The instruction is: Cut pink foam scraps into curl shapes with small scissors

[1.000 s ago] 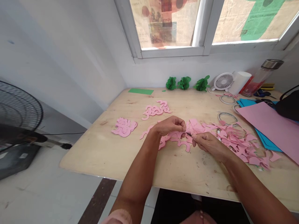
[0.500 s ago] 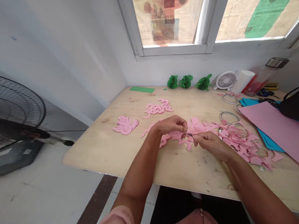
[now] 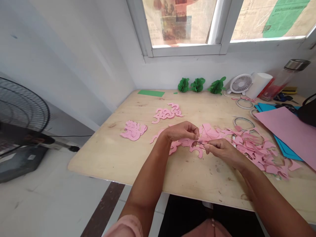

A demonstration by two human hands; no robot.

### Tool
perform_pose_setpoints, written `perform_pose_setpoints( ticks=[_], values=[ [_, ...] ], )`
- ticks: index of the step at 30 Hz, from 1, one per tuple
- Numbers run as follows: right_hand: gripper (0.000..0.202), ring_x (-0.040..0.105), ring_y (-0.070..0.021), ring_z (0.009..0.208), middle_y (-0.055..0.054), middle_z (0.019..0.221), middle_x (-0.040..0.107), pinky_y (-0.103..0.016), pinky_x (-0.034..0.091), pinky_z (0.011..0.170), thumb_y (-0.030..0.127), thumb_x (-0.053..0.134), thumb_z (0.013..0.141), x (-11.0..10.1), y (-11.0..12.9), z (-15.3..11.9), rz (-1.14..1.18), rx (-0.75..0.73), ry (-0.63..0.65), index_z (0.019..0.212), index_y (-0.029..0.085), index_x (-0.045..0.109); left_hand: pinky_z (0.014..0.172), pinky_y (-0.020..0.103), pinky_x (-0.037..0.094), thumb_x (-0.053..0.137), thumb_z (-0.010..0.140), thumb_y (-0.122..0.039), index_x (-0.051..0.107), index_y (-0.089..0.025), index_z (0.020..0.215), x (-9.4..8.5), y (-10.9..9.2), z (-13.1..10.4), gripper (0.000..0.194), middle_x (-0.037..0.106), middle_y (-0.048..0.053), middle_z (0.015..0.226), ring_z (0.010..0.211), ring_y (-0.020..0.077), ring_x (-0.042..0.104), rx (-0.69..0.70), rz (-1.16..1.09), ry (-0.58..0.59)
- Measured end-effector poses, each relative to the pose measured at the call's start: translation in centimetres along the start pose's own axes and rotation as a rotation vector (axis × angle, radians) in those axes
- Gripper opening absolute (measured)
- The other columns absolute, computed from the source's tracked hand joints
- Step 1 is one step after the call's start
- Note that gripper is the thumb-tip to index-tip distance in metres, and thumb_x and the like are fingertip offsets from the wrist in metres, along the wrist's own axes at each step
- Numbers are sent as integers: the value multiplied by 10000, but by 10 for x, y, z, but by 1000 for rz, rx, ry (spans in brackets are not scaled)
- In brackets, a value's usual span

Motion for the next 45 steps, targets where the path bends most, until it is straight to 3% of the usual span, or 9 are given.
perform_pose_setpoints(
  ticks=[22, 45],
  values=[
    [442, 178, -74, 426, 79, 447, 229, -247, 139, 440, 525, 405, 848, 6, 3, -4, 209, 80, 121, 712, 149, 593, 527, 197, 412, 599, 685, -156, 560, -116, 640, -1, -2, -4, 72, 616, 21, 557, 545, 97, 574, 9, 16, -53],
    [436, 186, -78, 428, 78, 443, 238, -254, 130, 445, 520, 417, 840, 7, 4, -4, 189, 85, 125, 696, 148, 592, 488, 178, 363, 569, 708, -141, 566, -119, 684, 1, -3, -3, 33, 573, -20, 543, 510, 69, 526, 12, 154, -7]
  ],
)
Point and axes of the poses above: each hand's wrist, its own z-axis towards the middle knuckle, its own x-axis out of the palm, y = z × x, the point moved 6 cm from there along z, towards the middle knuckle
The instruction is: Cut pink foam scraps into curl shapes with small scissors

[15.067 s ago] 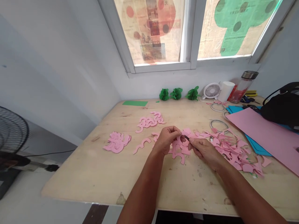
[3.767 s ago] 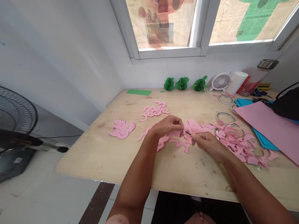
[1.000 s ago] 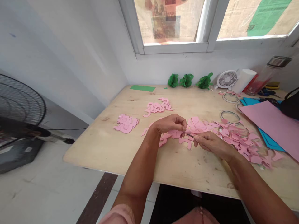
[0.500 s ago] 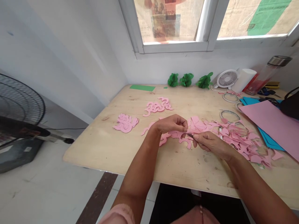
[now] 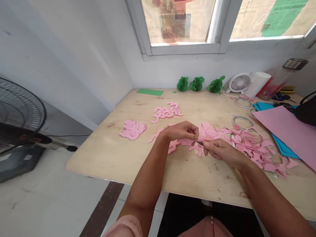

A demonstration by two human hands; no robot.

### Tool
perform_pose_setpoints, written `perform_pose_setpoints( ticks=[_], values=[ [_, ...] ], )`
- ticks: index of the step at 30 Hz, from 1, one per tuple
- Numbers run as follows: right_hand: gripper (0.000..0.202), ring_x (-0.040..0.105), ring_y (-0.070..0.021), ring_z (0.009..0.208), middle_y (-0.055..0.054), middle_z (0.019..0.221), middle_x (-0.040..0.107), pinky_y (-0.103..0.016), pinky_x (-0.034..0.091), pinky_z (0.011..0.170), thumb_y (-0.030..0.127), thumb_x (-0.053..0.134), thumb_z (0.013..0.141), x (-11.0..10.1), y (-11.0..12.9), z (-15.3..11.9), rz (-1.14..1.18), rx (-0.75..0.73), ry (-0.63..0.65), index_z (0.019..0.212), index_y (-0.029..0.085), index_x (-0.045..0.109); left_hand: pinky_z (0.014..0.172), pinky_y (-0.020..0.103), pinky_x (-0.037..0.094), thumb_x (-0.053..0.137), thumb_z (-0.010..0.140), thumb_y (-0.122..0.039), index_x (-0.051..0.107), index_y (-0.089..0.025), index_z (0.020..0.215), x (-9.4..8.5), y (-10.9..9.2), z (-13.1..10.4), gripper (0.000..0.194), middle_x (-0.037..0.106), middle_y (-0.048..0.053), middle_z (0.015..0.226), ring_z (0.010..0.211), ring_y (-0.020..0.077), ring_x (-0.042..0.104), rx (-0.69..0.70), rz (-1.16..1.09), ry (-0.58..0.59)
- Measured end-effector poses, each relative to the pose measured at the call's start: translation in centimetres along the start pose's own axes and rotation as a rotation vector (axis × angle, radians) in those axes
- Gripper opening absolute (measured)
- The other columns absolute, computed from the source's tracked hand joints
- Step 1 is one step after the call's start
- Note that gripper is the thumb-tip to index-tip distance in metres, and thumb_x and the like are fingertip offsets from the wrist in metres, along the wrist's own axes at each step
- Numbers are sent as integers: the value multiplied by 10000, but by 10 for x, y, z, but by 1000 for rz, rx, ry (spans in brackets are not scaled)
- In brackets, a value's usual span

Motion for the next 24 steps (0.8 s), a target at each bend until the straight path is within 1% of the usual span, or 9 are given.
perform_pose_setpoints(
  ticks=[4, 8, 14, 19, 24],
  values=[
    [433, 190, -80, 432, 77, 448, 233, -255, 128, 446, 518, 418, 841, 0, -1, 0, -1, 10, -2, 692, 149, 590, 494, 183, 362, 580, 706, -167, 584, -112, 678, -2, -2, -1, 61, 575, -15, 561, 517, 66, 514, 4, 42, -40],
    [436, 189, -78, 427, 79, 442, 238, -255, 127, 445, 517, 415, 844, 0, -3, 2, 13, 3, 5, 693, 147, 588, 498, 186, 379, 590, 710, -205, 595, -109, 681, -3, -2, -2, 100, 563, -17, 550, 499, 59, 491, -22, 46, -68],
    [440, 191, -75, 428, 77, 445, 254, -250, 136, 446, 519, 418, 844, -1, -3, 1, 34, 1, -5, 685, 147, 590, 508, 202, 416, 592, 717, -252, 601, -109, 678, -1, -1, -3, 148, 550, -17, 528, 483, 63, 490, -30, 2, -70],
    [454, 183, -77, 429, 79, 451, 232, -251, 128, 448, 542, 423, 831, -1, 1, 0, 33, 7, -21, 675, 148, 586, 467, 186, 377, 594, 712, -265, 613, -109, 696, -2, 1, -2, 157, 564, -4, 545, 503, 75, 518, -33, 40, -94],
    [464, 183, -79, 426, 77, 450, 238, -251, 130, 444, 562, 416, 821, 0, 0, 1, 20, 26, -18, 680, 151, 578, 460, 187, 371, 584, 711, -248, 607, -114, 696, -1, 1, -3, 137, 555, -8, 537, 504, 81, 526, -44, 40, -84]
  ],
)
Point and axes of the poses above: each hand's wrist, its own z-axis towards the middle knuckle, its own x-axis out of the palm, y = z × x, the point moved 6 cm from there along z, towards the middle knuckle
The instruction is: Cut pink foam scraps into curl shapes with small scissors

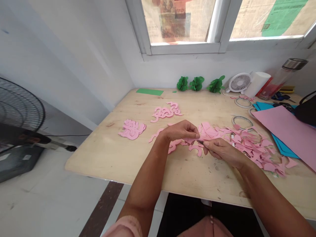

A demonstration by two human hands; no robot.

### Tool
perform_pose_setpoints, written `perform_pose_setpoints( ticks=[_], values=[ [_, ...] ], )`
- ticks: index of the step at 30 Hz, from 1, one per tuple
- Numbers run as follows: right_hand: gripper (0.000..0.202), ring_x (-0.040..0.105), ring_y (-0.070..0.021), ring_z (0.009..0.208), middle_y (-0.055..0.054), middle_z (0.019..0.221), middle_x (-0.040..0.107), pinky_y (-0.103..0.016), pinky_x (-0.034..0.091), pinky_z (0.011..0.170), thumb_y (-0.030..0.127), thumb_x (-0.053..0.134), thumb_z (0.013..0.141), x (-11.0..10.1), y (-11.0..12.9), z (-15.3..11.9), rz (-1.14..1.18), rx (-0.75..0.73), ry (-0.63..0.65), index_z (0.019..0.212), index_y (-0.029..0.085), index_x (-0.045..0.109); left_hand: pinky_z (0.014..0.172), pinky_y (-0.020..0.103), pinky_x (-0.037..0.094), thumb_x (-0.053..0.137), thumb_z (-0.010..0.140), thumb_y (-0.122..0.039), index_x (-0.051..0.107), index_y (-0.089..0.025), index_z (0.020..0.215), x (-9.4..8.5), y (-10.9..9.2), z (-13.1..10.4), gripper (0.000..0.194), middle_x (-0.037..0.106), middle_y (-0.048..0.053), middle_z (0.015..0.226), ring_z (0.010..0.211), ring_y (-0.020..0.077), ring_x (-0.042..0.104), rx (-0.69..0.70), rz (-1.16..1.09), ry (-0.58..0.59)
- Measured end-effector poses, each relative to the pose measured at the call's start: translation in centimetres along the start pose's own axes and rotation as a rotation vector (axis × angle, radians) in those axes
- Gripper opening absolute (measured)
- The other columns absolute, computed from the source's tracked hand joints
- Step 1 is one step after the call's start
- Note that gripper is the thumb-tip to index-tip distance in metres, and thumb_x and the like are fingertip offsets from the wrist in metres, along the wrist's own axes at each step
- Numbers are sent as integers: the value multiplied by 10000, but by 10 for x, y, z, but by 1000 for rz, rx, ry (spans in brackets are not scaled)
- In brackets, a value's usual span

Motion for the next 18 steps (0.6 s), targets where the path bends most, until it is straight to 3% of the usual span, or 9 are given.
perform_pose_setpoints(
  ticks=[18],
  values=[
    [452, 191, -80, 426, 76, 453, 234, -250, 140, 441, 557, 423, 817, 0, 0, 1, -26, -9, -8, 665, 159, 574, 449, 193, 342, 562, 719, -259, 608, -109, 692, 1, 0, 0, 159, 555, 2, 540, 500, 82, 513, 3, 40, -19]
  ],
)
Point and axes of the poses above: each hand's wrist, its own z-axis towards the middle knuckle, its own x-axis out of the palm, y = z × x, the point moved 6 cm from there along z, towards the middle knuckle
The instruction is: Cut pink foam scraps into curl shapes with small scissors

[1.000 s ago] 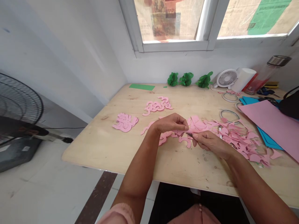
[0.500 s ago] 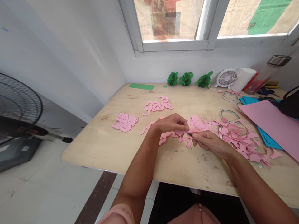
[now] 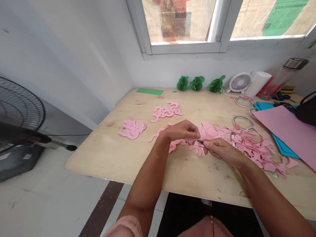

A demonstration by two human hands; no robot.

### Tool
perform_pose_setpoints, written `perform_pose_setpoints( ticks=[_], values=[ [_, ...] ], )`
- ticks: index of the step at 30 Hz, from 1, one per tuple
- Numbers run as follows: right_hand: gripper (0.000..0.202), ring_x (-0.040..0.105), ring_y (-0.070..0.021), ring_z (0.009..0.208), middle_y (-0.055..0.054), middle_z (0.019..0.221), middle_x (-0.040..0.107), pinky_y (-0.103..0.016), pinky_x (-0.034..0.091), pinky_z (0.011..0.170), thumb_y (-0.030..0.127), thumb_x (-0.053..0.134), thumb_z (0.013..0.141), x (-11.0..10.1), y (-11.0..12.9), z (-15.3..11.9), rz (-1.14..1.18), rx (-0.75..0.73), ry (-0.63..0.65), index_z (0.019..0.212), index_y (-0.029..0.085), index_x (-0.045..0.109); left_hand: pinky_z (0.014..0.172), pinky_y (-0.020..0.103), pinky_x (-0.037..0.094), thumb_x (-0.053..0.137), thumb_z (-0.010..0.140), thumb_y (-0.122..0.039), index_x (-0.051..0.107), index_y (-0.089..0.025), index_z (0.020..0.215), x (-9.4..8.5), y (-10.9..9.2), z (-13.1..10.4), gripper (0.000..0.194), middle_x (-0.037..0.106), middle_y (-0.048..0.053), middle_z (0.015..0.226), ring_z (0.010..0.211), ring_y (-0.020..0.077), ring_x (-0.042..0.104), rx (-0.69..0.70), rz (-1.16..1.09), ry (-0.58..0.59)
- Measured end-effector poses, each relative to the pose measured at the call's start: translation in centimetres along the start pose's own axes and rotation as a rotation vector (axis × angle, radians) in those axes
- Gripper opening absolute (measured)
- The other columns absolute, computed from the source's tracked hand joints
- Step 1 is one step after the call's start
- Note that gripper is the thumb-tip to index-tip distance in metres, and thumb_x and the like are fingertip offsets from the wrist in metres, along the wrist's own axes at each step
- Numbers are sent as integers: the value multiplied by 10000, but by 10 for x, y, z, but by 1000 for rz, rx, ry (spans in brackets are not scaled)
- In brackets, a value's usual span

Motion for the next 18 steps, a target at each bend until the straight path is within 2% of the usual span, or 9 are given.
perform_pose_setpoints(
  ticks=[18],
  values=[
    [452, 186, -82, 428, 77, 452, 223, -249, 132, 442, 562, 421, 814, 1, 1, -1, -7, -4, 3, 667, 162, 571, 458, 196, 351, 568, 717, -252, 595, -113, 666, 1, -1, -1, 151, 546, -7, 516, 482, 77, 504, -9, 0, 13]
  ],
)
Point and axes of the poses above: each hand's wrist, its own z-axis towards the middle knuckle, its own x-axis out of the palm, y = z × x, the point moved 6 cm from there along z, towards the middle knuckle
